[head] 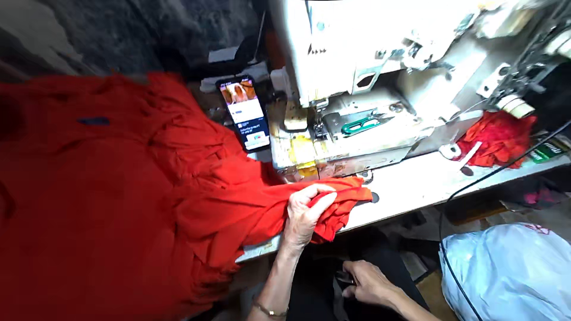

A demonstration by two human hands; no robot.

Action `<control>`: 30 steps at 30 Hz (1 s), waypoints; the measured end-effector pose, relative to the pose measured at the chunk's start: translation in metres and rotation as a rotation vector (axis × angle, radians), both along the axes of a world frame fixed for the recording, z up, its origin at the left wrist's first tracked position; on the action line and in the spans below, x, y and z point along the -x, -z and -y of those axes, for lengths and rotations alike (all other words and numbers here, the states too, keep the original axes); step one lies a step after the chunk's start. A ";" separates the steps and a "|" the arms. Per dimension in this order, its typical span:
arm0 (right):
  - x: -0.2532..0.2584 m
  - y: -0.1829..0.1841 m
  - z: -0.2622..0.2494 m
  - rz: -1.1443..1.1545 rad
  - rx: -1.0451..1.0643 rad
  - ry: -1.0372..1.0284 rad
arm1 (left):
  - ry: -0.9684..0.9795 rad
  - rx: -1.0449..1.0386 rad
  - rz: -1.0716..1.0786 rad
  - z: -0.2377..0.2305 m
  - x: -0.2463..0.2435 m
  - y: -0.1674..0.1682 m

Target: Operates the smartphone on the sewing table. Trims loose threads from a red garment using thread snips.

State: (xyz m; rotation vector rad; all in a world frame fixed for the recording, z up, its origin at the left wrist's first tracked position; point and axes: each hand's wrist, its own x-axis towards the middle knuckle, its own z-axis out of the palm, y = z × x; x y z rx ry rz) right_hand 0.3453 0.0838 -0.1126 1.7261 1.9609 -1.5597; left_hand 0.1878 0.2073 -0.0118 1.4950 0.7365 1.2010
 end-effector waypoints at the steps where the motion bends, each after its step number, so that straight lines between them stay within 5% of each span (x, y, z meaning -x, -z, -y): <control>1: -0.004 -0.015 0.007 -0.050 -0.082 0.040 | -0.003 0.007 0.009 -0.002 0.000 0.001; 5: -0.013 -0.055 0.027 -0.571 -0.829 0.491 | 0.035 0.032 0.009 -0.004 0.002 0.004; 9: -0.023 -0.099 -0.020 -0.561 -1.250 0.771 | 0.046 -0.026 -0.035 -0.005 0.002 0.005; 17: -0.035 -0.101 -0.082 -0.766 -0.922 0.567 | 0.039 -0.071 -0.131 0.002 0.010 -0.019; 21: -0.046 -0.116 -0.082 -0.982 -0.624 0.580 | 0.147 0.098 -0.207 0.000 0.014 -0.028; 30: -0.043 -0.099 -0.092 -0.946 -0.580 0.710 | 0.059 0.220 -0.123 -0.007 0.004 -0.015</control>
